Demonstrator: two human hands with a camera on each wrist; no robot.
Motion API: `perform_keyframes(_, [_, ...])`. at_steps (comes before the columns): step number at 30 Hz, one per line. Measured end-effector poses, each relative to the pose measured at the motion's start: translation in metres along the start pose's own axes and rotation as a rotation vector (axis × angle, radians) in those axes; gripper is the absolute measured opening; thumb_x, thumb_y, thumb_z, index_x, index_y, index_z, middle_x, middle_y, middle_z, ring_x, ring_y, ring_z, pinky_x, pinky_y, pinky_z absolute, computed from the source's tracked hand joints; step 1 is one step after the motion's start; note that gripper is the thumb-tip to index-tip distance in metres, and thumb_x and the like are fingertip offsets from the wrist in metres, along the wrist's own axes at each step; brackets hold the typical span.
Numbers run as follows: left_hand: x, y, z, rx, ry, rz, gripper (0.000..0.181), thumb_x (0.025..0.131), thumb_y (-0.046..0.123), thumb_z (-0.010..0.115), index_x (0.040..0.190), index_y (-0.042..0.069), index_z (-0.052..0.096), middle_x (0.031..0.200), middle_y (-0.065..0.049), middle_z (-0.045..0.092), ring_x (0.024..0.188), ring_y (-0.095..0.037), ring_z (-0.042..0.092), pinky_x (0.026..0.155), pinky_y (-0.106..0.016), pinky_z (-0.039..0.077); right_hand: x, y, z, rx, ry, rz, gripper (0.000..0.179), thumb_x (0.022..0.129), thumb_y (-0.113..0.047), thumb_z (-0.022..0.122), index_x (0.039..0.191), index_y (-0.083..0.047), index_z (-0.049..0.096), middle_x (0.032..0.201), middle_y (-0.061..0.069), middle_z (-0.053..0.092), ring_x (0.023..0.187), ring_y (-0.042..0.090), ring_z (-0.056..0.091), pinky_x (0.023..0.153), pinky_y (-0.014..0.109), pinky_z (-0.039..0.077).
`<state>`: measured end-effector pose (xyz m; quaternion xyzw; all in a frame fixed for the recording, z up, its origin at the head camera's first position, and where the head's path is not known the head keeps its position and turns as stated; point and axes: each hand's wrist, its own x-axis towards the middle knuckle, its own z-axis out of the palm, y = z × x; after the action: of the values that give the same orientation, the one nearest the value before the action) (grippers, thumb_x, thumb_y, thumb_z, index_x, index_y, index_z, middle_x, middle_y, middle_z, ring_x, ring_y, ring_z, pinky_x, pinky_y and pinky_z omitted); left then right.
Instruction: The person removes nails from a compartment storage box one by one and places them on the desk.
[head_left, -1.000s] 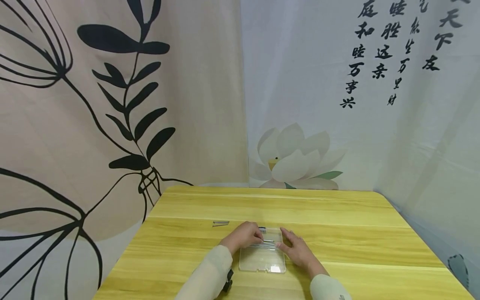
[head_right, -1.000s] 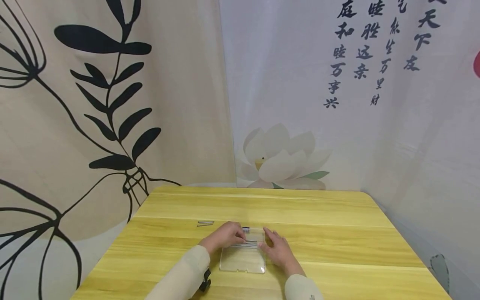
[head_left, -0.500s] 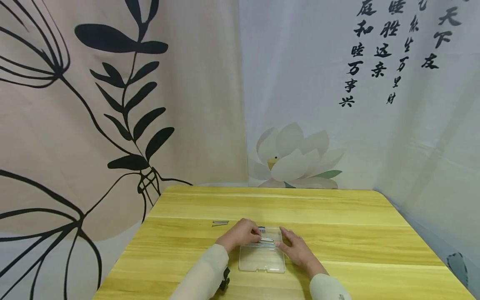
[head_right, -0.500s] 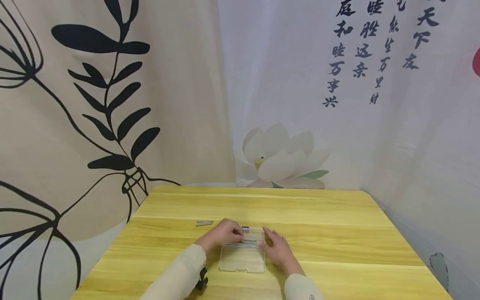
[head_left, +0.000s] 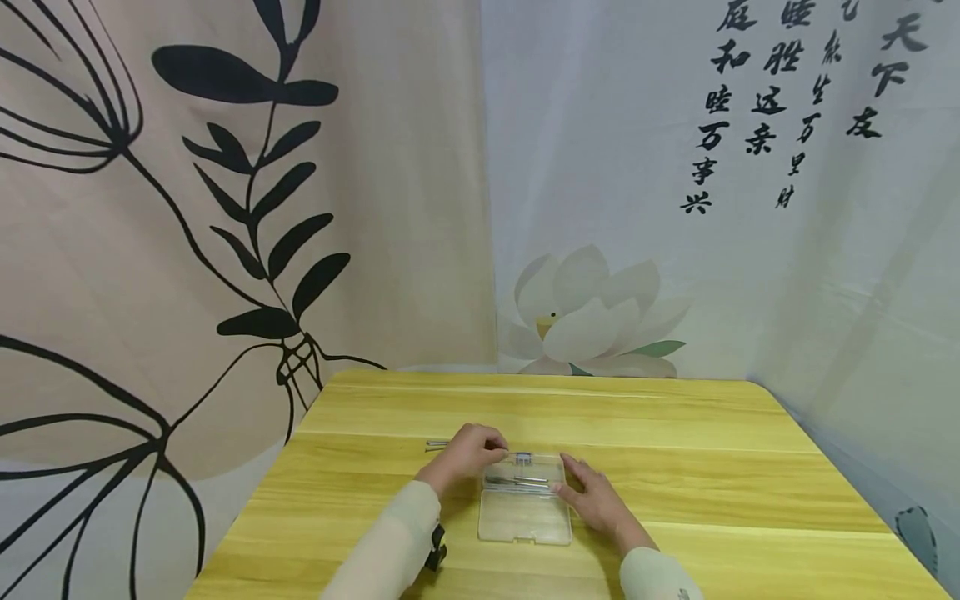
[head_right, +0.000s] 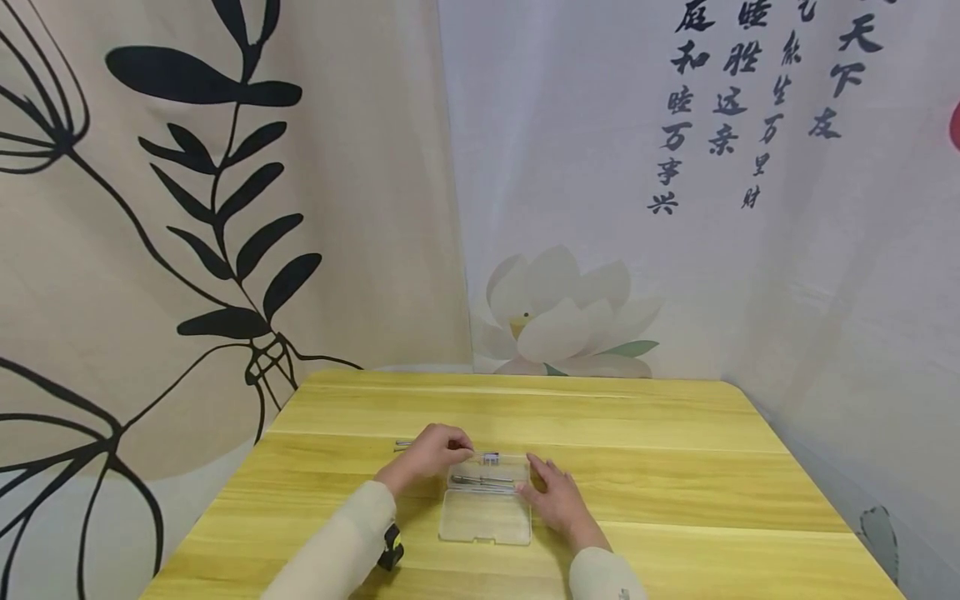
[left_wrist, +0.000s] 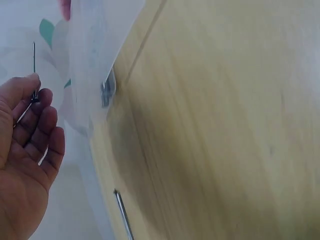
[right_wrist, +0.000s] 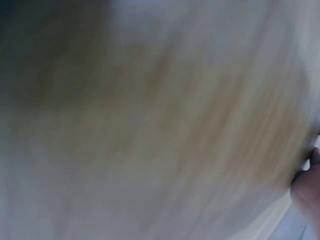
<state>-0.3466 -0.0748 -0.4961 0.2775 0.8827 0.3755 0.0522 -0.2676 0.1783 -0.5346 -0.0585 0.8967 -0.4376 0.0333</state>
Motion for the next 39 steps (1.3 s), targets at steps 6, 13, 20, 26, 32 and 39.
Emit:
perform_keyframes(6, [-0.005, -0.008, -0.013, -0.039, 0.014, -0.026, 0.014, 0.098, 0.017, 0.065, 0.099, 0.006, 0.074, 0.087, 0.005, 0.067, 0.078, -0.009, 0.058, 0.07, -0.028, 0.05, 0.001, 0.001, 0.0, -0.006, -0.002, 0.007, 0.064, 0.099, -0.036, 0.06, 0.153, -0.01, 0.038, 0.153, 0.019, 0.038, 0.145, 0.046, 0.017, 0.113, 0.065, 0.005])
perform_keyframes(13, [-0.01, -0.018, -0.024, -0.008, 0.051, -0.013, 0.013, 0.097, 0.016, 0.066, 0.096, 0.006, 0.074, 0.084, 0.007, 0.065, 0.077, -0.009, 0.057, 0.07, -0.029, 0.05, 0.001, 0.001, -0.001, -0.003, -0.006, 0.006, 0.064, 0.099, -0.036, 0.06, 0.153, -0.011, 0.038, 0.153, 0.019, 0.038, 0.145, 0.045, 0.017, 0.113, 0.064, 0.005])
perform_keyframes(20, [-0.018, -0.031, -0.035, -0.009, 0.078, -0.051, 0.014, 0.098, 0.016, 0.065, 0.096, 0.005, 0.073, 0.085, 0.006, 0.065, 0.076, -0.012, 0.056, 0.069, -0.032, 0.049, 0.0, 0.001, -0.001, -0.011, -0.006, 0.01, 0.064, 0.1, -0.036, 0.06, 0.153, -0.01, 0.037, 0.154, 0.02, 0.036, 0.145, 0.046, 0.016, 0.112, 0.065, 0.006])
perform_keyframes(26, [-0.025, -0.045, -0.046, -0.018, 0.11, -0.079, 0.014, 0.098, 0.016, 0.065, 0.098, 0.004, 0.073, 0.087, 0.004, 0.065, 0.077, -0.013, 0.056, 0.07, -0.033, 0.049, 0.001, 0.001, -0.001, -0.016, -0.002, 0.006, 0.063, 0.1, -0.036, 0.06, 0.153, -0.01, 0.038, 0.154, 0.02, 0.035, 0.145, 0.047, 0.016, 0.112, 0.065, 0.006])
perform_keyframes(32, [-0.033, -0.058, -0.053, -0.042, 0.142, -0.129, 0.011, 0.097, 0.017, 0.067, 0.093, 0.009, 0.074, 0.087, 0.003, 0.066, 0.08, -0.016, 0.059, 0.072, -0.036, 0.049, 0.002, 0.002, -0.001, -0.012, -0.002, -0.003, 0.064, 0.1, -0.035, 0.06, 0.153, -0.009, 0.037, 0.153, 0.019, 0.039, 0.145, 0.045, 0.017, 0.114, 0.062, 0.005])
perform_keyframes(39, [-0.043, -0.072, -0.059, -0.043, 0.177, -0.171, 0.011, 0.095, 0.015, 0.069, 0.089, 0.009, 0.075, 0.085, 0.002, 0.065, 0.076, -0.016, 0.055, 0.069, -0.034, 0.047, 0.001, 0.002, -0.001, -0.009, -0.007, -0.002, 0.064, 0.1, -0.035, 0.06, 0.153, -0.009, 0.037, 0.153, 0.019, 0.038, 0.146, 0.044, 0.017, 0.114, 0.062, 0.004])
